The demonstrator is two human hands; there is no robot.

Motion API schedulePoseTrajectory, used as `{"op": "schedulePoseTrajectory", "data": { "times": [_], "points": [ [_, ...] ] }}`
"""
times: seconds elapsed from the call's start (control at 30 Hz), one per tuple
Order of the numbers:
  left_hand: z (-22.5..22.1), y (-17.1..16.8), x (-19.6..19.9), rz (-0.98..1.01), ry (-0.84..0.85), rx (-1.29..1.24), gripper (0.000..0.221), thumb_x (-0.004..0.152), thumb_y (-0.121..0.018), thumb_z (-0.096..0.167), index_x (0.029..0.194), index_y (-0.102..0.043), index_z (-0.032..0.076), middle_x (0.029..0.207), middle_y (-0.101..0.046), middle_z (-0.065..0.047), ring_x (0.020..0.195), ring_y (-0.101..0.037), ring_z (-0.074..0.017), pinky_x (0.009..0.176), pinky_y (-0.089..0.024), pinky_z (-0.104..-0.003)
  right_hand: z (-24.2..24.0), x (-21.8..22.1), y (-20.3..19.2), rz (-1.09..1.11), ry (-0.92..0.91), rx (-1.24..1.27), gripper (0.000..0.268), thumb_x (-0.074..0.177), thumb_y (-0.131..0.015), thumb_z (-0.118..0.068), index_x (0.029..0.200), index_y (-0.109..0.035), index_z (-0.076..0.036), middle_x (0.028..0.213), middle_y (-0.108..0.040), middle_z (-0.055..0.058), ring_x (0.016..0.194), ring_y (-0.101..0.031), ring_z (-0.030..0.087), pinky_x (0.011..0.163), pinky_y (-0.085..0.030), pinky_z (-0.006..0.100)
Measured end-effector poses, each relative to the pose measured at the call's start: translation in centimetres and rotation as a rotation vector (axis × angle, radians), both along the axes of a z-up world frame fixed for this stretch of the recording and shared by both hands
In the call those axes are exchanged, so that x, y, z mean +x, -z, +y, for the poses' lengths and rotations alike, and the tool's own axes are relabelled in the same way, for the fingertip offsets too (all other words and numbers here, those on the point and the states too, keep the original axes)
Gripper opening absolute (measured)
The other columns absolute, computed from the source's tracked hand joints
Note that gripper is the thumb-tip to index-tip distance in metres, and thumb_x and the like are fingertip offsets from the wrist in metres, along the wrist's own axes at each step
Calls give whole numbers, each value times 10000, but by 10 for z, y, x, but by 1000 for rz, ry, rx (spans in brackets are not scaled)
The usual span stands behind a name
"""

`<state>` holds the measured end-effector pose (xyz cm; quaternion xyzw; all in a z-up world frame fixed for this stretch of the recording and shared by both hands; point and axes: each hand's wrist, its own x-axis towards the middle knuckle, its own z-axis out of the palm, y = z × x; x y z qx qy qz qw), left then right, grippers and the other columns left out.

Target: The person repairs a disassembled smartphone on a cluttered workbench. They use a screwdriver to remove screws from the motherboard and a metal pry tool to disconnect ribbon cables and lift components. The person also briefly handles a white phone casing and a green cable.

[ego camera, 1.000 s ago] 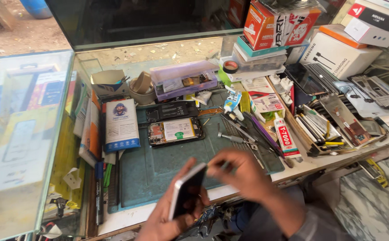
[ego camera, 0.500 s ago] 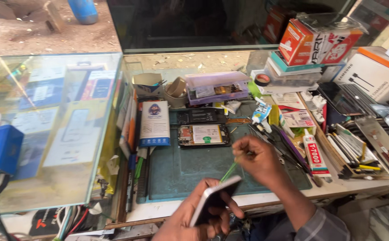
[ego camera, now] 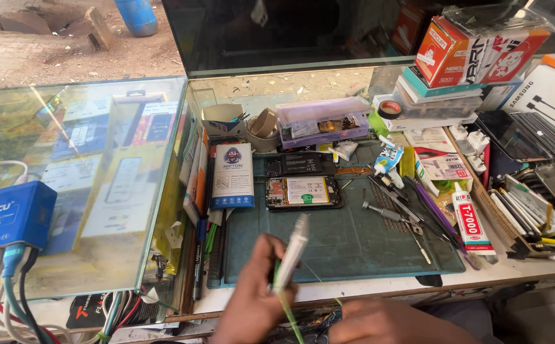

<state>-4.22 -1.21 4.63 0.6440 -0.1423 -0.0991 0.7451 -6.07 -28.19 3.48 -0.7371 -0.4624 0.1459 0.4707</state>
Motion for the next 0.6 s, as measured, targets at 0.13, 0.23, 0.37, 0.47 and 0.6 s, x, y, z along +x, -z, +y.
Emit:
{"op": "schedulePoseTrajectory", "data": {
  "times": [0.13,0.23,0.37,0.47,0.6],
  "points": [
    [21,8,3,94,18,-183,630,686,-633,105,1300,-492,71,1022,-666,-124,877,-605,-197,746,-510,-306,-3,23,2,118,269,385,302,995,-683,-232,991,-506,13,835,-601,92,715,-606,189,644,-518,369],
    [12,16,6,17,8,-293,630,805,-698,188,1389,-515,37,1048,-688,-163,898,-627,-221,785,-523,-326,-24,46,17,681,218,1077,348,1063,-630,-352,887,-586,-55,718,-514,28,578,-415,162,626,-479,353],
    [10,12,-7,-312,208,-243,675,765,-819,134,1344,-487,34,1175,-636,-156,1097,-644,-250,1018,-511,-341,-36,39,25,1036,110,1156,794,1036,-616,-473,1538,-425,112,729,-511,-19,536,-405,57,495,-491,240],
    [6,-5,-11,-395,293,249,501,817,-778,95,1277,-589,35,1179,-709,-167,1145,-702,-287,1017,-515,-386,-30,32,-3,1019,-87,753,941,995,-613,-608,1593,-308,51,737,-504,17,520,-502,94,555,-575,274],
    [-7,-26,-9,-77,294,603,485,762,-805,204,1184,-586,109,1170,-704,-90,1086,-736,-250,1011,-551,-374,-17,10,-60,769,16,157,830,979,-732,-297,1631,-303,-14,775,-570,29,551,-554,71,585,-528,318]
  ]
}}
